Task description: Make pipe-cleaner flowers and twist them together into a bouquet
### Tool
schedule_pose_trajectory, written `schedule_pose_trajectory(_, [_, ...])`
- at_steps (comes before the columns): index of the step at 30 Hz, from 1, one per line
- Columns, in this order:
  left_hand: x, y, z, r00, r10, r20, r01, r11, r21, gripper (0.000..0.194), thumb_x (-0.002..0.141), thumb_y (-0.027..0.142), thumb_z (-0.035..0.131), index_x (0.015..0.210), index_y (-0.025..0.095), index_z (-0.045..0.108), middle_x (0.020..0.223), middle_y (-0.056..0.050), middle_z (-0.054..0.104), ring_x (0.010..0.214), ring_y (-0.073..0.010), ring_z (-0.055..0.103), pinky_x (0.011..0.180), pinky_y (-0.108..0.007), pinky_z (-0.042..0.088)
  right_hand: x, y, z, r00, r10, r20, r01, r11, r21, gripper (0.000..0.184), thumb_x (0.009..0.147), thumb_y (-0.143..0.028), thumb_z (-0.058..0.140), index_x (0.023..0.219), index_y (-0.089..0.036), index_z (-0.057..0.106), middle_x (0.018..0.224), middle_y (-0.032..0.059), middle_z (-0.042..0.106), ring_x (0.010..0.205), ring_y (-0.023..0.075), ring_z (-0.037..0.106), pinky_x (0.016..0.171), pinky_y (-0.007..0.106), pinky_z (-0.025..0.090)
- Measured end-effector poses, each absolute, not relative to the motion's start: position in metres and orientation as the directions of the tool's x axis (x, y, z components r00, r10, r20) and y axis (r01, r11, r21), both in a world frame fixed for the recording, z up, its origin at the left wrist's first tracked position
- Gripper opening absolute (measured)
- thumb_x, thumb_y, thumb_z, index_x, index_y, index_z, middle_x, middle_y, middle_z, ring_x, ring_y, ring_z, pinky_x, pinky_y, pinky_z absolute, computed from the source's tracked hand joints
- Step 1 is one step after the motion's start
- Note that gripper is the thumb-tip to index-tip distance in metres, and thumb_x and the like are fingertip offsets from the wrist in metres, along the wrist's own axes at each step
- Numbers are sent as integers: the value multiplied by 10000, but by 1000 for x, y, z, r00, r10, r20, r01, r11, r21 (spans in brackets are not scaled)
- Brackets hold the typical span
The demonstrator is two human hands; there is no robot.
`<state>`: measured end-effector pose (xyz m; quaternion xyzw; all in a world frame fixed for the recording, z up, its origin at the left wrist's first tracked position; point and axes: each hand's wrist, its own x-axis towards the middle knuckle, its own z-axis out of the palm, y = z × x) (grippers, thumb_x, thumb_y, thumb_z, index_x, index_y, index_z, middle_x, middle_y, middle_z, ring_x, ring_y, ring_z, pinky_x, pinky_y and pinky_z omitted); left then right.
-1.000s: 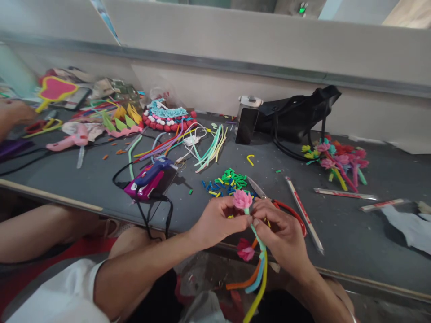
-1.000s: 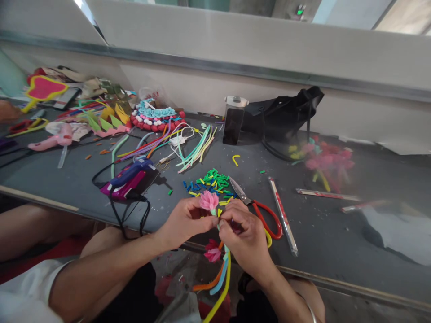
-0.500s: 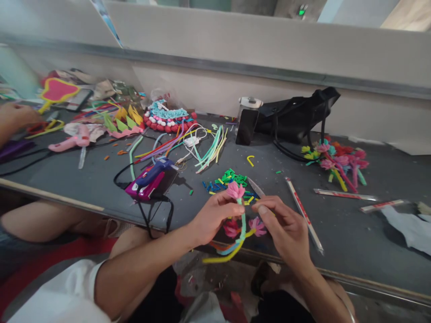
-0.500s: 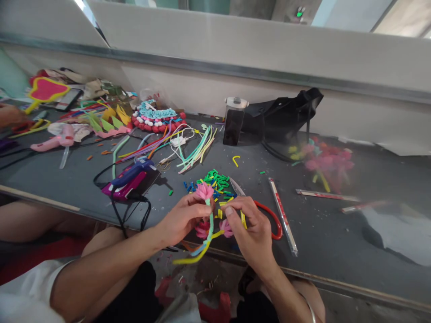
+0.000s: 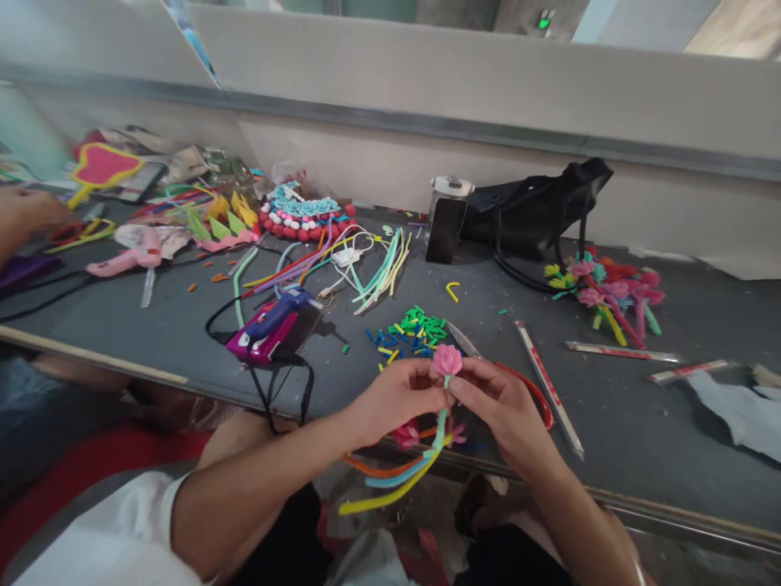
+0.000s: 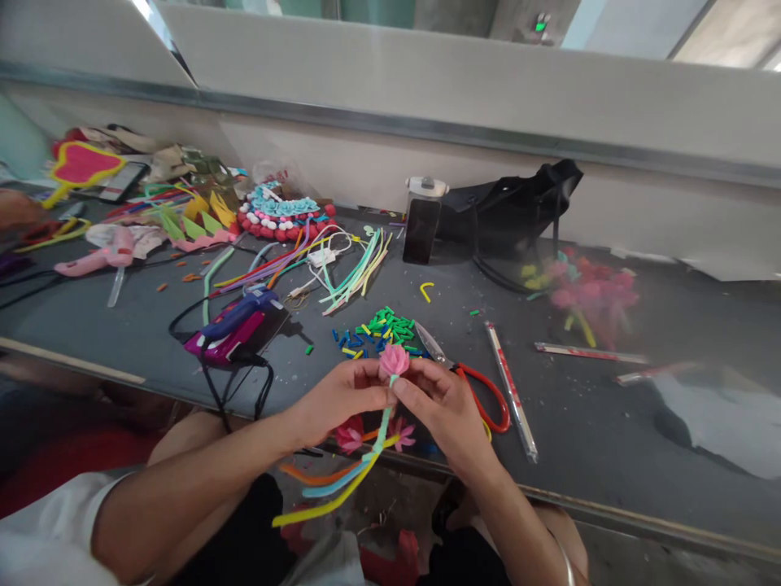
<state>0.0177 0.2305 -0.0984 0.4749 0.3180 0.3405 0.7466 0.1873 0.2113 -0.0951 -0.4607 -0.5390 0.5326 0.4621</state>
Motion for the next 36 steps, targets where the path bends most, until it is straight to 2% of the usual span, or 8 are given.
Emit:
schedule_pose_trajectory(6, [19,227,-102,555,825,-103,-20,137,990,132,768,243,657,852,145,629,755,-1,643,687,-127,576,651,-229,447,187,212,-98,-105,994,38,167,55,-984,232,788,-383,714,926,-200,748,909,55,760,859,240,701,813,368,559])
schedule_pose_trajectory(9, [18,225,-102,541,833,-118,7,136,991,142,773,264,656,847,149,618,752,-10,659,654,-126,579,619,-228,443,189,212,-102,-72,995,75,270,92,-958,184,804,-368,689,880,-214,756,862,34,752,832,227,693,800,351,544])
schedule_pose_trajectory(11, [18,225,-103,541,829,-143,7,166,986,157,771,279,662,840,153,600,747,-14,665,582,-108,552,558,-222,419,190,212,-104,-53,996,74,272,86,-958,175,804,-366,691,867,-215,755,839,28,746,830,225,690,799,345,540])
schedule_pose_trajectory(17, [17,227,-100,567,791,-230,-70,325,943,211,719,258,707,814,172,539,643,52,564,446,-44,401,433,-182,289,186,211,-103,-30,1000,-2,62,-1,-998,206,780,-389,734,871,-205,744,830,29,743,802,206,687,744,305,545])
schedule_pose_trajectory(21, [16,228,-94,578,759,-300,-82,419,904,253,695,318,743,785,154,573,666,26,579,517,-59,442,455,-186,280,183,210,-103,-25,995,-99,-97,-101,-990,244,717,-383,798,876,-207,743,819,22,744,721,183,680,669,283,545])
schedule_pose_trajectory(25, [17,225,-91,531,792,-300,-72,395,916,262,672,332,764,795,144,629,659,22,588,579,-80,482,521,-203,342,183,209,-105,-55,987,-151,-174,-158,-972,280,706,-383,813,913,-208,740,833,23,737,735,184,672,651,282,539])
schedule_pose_trajectory(30, [19,223,-89,485,837,-254,-97,340,935,245,653,320,766,768,146,637,612,37,571,533,-72,440,506,-213,321,182,210,-104,-105,977,-185,-262,-206,-943,264,731,-381,798,910,-200,725,774,6,699,657,141,616,617,256,509])
schedule_pose_trajectory(36, [16,221,-79,515,799,-310,-106,418,902,186,682,293,730,727,153,617,616,14,619,504,-71,458,466,-196,288,182,210,-101,-172,955,-243,-381,-292,-877,239,724,-372,797,817,-177,694,667,-11,632,553,111,563,540,231,494])
